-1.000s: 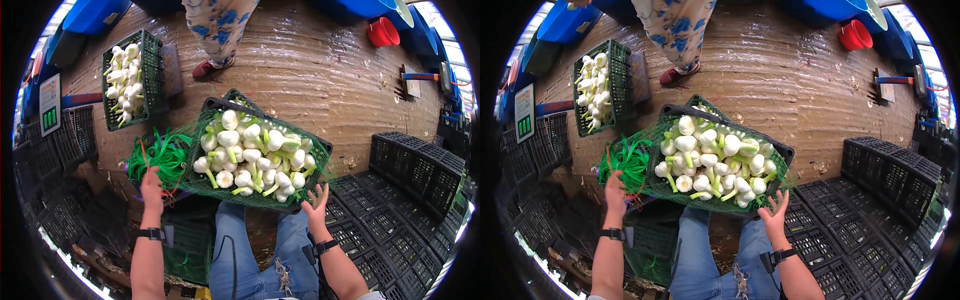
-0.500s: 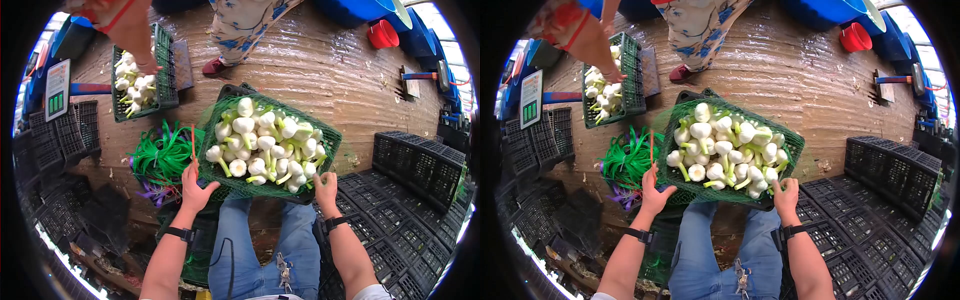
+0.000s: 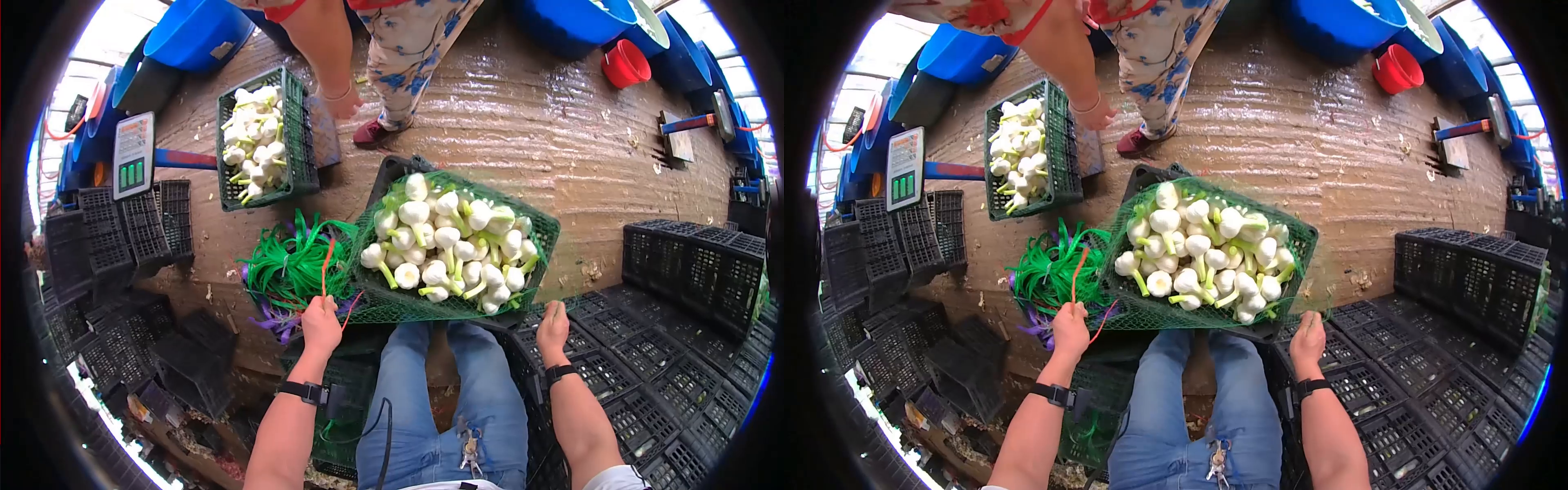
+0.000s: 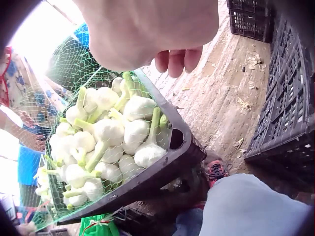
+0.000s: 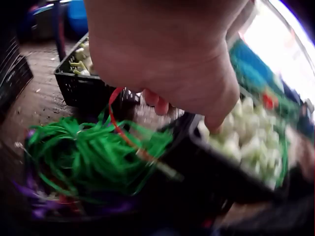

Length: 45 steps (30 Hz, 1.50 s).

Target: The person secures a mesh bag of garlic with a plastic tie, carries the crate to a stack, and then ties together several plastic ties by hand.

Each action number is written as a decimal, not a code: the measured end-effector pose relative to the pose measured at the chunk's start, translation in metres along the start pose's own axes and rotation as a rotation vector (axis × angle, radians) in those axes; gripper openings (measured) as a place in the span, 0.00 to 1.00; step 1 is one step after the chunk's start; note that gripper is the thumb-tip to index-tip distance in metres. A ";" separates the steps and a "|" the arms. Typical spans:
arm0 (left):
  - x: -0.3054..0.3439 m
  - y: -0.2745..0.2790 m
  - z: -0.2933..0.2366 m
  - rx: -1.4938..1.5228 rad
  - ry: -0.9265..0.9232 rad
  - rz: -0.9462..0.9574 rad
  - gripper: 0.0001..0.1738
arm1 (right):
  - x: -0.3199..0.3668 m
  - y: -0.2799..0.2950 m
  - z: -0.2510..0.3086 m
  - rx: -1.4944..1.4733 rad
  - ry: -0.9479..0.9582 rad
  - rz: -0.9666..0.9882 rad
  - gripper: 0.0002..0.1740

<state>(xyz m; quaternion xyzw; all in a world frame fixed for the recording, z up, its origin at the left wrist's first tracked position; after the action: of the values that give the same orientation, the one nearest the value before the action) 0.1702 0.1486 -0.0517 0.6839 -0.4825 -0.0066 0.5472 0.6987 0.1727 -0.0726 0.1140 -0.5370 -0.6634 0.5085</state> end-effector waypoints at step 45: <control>-0.081 -0.022 -0.143 -0.018 -0.749 0.329 0.44 | 0.086 -0.026 0.042 -0.420 0.182 -0.183 0.42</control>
<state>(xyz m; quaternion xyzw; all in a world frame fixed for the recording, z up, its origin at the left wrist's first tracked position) 0.2177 0.3080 -0.0528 0.5430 -0.7514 -0.1719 0.3333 0.6159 0.1272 -0.0436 0.1129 -0.3268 -0.7907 0.5052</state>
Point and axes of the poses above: each hand's wrist, its own x-axis away from the middle knuckle, its own y-axis out of the back of the hand, z = x × y, the point moved 7 cm from there along -x, towards the middle knuckle, and after that the axes turned 4 degrees about -x, right-handed, at the moved point
